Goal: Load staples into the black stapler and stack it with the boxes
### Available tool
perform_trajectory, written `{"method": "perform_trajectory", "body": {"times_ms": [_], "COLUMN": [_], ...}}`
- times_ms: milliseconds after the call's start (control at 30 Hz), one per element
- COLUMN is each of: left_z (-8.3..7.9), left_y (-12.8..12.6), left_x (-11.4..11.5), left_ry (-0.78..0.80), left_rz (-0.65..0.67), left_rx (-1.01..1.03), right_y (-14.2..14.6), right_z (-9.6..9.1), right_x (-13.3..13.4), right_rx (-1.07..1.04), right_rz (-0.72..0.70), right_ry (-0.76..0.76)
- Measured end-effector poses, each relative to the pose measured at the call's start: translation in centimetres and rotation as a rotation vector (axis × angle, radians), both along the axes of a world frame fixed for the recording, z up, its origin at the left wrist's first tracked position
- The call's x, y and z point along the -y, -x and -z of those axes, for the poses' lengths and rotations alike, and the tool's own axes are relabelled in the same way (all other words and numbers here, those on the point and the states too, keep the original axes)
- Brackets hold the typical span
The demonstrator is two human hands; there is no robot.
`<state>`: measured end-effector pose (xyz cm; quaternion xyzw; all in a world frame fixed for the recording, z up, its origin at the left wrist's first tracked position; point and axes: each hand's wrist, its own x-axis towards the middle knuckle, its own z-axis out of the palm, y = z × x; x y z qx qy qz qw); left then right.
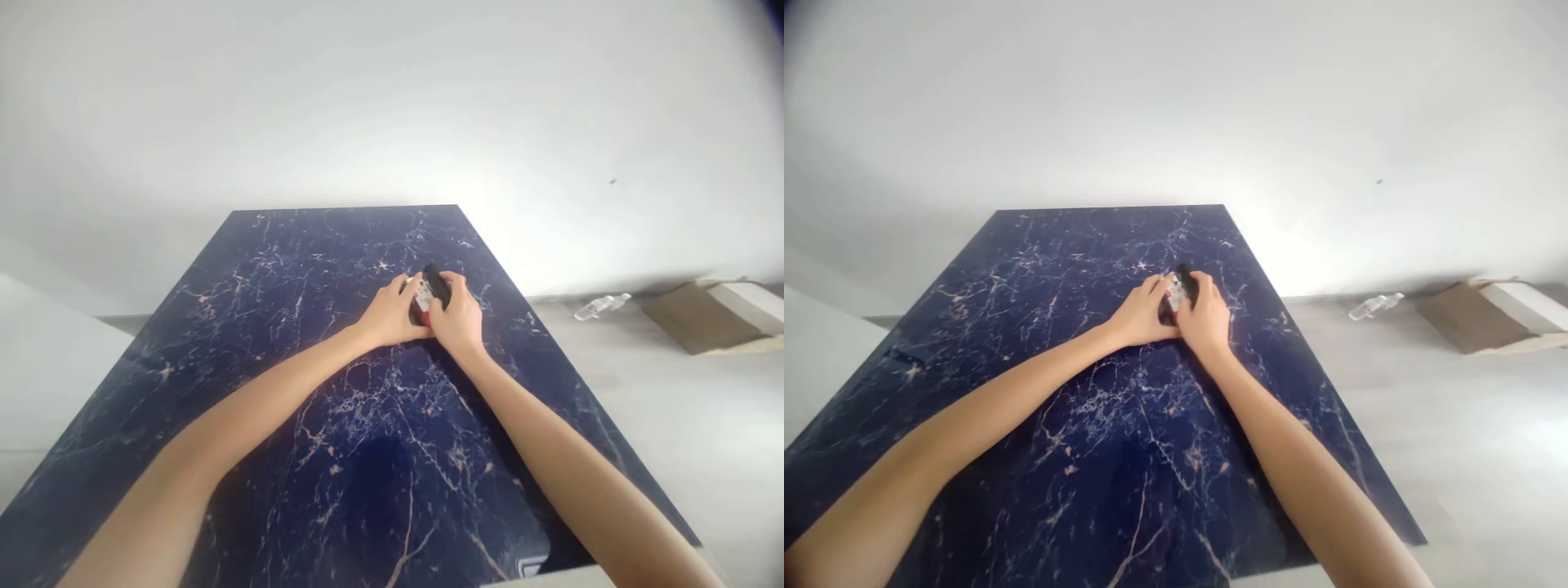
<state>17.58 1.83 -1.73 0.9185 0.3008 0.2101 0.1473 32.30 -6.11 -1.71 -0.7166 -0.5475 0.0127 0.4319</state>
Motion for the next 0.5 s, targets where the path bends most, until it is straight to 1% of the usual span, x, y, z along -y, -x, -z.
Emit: {"method": "perform_trajectory", "body": {"times_ms": [33, 100, 133, 200, 267, 333, 433, 500], "left_z": [0.1, 0.1, 0.1, 0.1, 0.2, 0.3, 0.4, 0.3], "left_y": [-2.3, -6.0, -7.5, -9.2, -9.8, -9.7, -9.2, -8.9], "left_x": [-0.5, -1.3, -1.6, -2.0, -2.2, -2.2, -1.9, -1.7], "left_ry": [0.002, 0.014, 0.011, 0.002, -0.006, -0.006, -0.013, -0.013], "left_rz": [0.034, 0.110, 0.136, 0.156, 0.148, 0.146, 0.145, 0.114], "left_rx": [-0.010, -0.038, -0.050, -0.063, -0.065, -0.070, -0.081, -0.079], "right_y": [-1.9, -5.2, -6.5, -8.2, -8.8, -8.8, -8.5, -8.3], "right_z": [0.1, 0.2, 0.2, 0.3, 0.4, 0.5, 0.6, 0.5], "right_x": [-0.1, -0.1, 0.0, 0.2, 0.2, 0.0, -0.2, -0.4], "right_rx": [0.003, 0.022, 0.030, 0.052, 0.072, 0.085, 0.080, 0.087], "right_rz": [0.076, 0.169, 0.191, 0.192, 0.175, 0.167, 0.191, 0.226], "right_ry": [0.018, 0.044, 0.048, 0.043, 0.034, 0.029, 0.040, 0.035]}}
